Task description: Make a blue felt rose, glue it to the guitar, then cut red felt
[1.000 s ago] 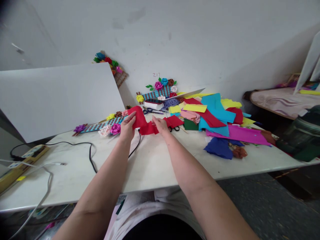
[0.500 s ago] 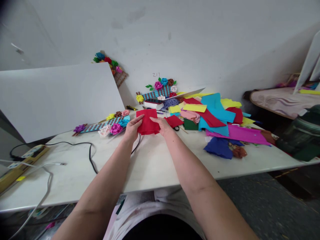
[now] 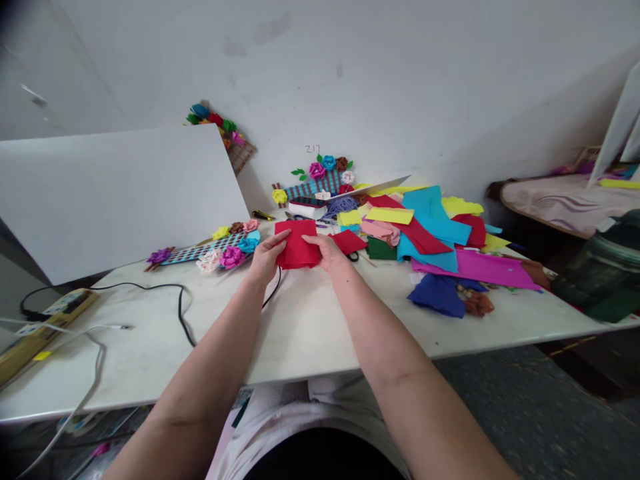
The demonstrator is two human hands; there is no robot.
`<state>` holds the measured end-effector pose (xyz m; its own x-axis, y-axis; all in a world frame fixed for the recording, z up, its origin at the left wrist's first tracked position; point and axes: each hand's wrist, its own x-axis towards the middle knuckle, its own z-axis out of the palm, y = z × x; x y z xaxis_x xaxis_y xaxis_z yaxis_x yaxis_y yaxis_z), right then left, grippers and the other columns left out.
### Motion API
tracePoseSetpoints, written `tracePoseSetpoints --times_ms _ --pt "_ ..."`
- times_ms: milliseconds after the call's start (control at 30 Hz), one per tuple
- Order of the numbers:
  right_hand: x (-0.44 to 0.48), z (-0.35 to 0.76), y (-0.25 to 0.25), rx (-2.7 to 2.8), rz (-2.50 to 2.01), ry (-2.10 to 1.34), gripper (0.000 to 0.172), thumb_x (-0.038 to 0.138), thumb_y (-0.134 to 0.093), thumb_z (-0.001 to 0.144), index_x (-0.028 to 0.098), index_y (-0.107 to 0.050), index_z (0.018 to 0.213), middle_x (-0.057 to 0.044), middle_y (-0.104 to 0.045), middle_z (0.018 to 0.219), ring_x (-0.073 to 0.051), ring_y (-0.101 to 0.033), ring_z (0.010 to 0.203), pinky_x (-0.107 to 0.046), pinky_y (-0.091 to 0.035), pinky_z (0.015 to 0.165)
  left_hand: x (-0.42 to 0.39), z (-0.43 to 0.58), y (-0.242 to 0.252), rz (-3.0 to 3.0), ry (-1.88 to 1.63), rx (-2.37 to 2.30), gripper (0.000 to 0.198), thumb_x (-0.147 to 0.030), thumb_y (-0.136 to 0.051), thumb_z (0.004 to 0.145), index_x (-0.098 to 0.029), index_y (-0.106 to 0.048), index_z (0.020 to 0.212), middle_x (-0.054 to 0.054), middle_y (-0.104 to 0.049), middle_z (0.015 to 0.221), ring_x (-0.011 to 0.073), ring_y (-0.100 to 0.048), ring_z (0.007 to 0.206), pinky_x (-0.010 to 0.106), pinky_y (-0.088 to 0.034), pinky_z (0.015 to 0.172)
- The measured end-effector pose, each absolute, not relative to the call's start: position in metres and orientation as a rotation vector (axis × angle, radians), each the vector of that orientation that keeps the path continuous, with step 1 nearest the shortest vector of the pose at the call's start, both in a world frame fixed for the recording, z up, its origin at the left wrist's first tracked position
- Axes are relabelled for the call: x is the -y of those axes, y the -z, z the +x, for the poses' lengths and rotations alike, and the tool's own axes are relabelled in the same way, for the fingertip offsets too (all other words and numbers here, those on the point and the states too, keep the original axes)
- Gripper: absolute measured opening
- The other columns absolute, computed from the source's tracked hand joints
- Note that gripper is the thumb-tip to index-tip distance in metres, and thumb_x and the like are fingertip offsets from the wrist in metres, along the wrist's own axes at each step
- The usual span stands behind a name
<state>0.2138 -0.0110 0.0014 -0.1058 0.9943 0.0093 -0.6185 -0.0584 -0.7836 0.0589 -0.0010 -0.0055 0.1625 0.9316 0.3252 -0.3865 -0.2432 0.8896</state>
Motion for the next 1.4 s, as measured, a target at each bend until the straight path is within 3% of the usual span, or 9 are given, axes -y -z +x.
tracePoseSetpoints --times_ms 200,400,600,700,800,900,1067,1233,1400 --pt "0.013 0.213 -0.004 0.662 -0.599 -1.619 0.014 0.018 -0.060 0.077 0.014 -0.065 0.090 -0.008 -0.074 0.082 -0.022 -0.069 0.083 -0.036 -0.056 0.078 -0.001 0.058 0.008 1.251 -1.391 -0.616 0.049 -0.032 -0.079 0.058 -0.017 -0.071 0.104 0.009 -0.068 0.108 0.0226 -0.063 0.094 0.036 -0.047 0.089" --pt "0.011 0.213 -0.002 0.767 -0.650 -1.589 0.015 0.014 -0.064 0.072 0.014 -0.066 0.087 -0.008 -0.074 0.081 -0.023 -0.070 0.083 -0.037 -0.054 0.081 -0.001 0.059 0.007 1.257 -1.370 -0.602 0.052 -0.031 -0.078 0.059 -0.016 -0.069 0.107 0.011 -0.066 0.112 0.0254 -0.062 0.102 0.038 -0.046 0.093" --pt "0.006 0.211 0.003 0.839 -0.737 -1.383 0.018 0.018 -0.075 0.061 0.014 -0.069 0.078 -0.005 -0.073 0.070 -0.022 -0.070 0.074 -0.037 -0.053 0.078 -0.001 0.060 0.007 1.204 -1.451 -0.522 0.095 -0.027 -0.081 0.055 -0.023 -0.038 0.139 0.010 -0.063 0.119 0.0272 -0.058 0.111 0.040 -0.046 0.095" --pt "0.002 0.210 0.008 0.875 -0.792 -1.264 0.023 0.023 -0.078 0.057 0.014 -0.070 0.076 -0.003 -0.072 0.066 -0.020 -0.069 0.065 -0.035 -0.053 0.074 -0.004 0.059 0.008 1.152 -1.466 -0.576 0.100 -0.029 -0.082 0.055 -0.021 -0.032 0.142 0.010 -0.068 0.108 0.0271 -0.061 0.105 0.042 -0.047 0.092" --pt "-0.002 0.210 0.012 0.911 -0.836 -1.196 0.021 0.024 -0.078 0.058 0.015 -0.071 0.075 -0.002 -0.071 0.064 -0.018 -0.067 0.061 -0.033 -0.054 0.070 -0.006 0.057 0.010 1.102 -1.488 -0.639 0.086 -0.030 -0.082 0.052 -0.016 -0.048 0.129 0.010 -0.071 0.094 0.0273 -0.064 0.098 0.041 -0.049 0.088" --pt "-0.004 0.210 0.014 0.923 -0.876 -1.143 0.016 0.023 -0.076 0.059 0.015 -0.070 0.072 -0.001 -0.071 0.062 -0.017 -0.067 0.060 -0.031 -0.054 0.069 -0.007 0.056 0.010 1.094 -1.479 -0.717 0.058 -0.033 -0.083 0.049 -0.012 -0.064 0.101 0.009 -0.071 0.081 0.0272 -0.066 0.089 0.040 -0.051 0.082" --pt "-0.008 0.212 0.017 0.933 -0.894 -1.100 0.015 0.022 -0.075 0.060 0.015 -0.070 0.072 0.000 -0.070 0.061 -0.017 -0.066 0.061 -0.032 -0.053 0.070 -0.005 0.054 0.009 1.114 -1.465 -0.889 0.038 -0.039 -0.082 0.047 -0.013 -0.060 0.065 0.003 -0.063 0.057 0.0160 -0.061 0.056 0.028 -0.050 0.057" --pt "-0.008 0.213 0.016 0.933 -0.905 -1.092 0.016 0.022 -0.076 0.060 0.015 -0.070 0.072 0.000 -0.069 0.061 -0.017 -0.066 0.061 -0.033 -0.053 0.072 -0.005 0.052 0.007 1.149 -1.485 -1.004 0.036 -0.043 -0.077 0.054 -0.015 -0.054 0.061 -0.002 -0.054 0.048 0.0099 -0.049 0.042 0.022 -0.040 0.044" --pt "-0.008 0.217 0.013 0.745 -0.859 -1.109 0.011 0.018 -0.073 0.063 0.016 -0.068 0.072 0.000 -0.070 0.064 -0.017 -0.066 0.062 -0.034 -0.054 0.073 -0.005 0.043 0.004 1.317 -1.580 -1.472 0.025 -0.042 -0.062 0.071 -0.018 -0.059 0.067 0.003 -0.061 0.058 0.0175 -0.058 0.059 0.029 -0.045 0.060"
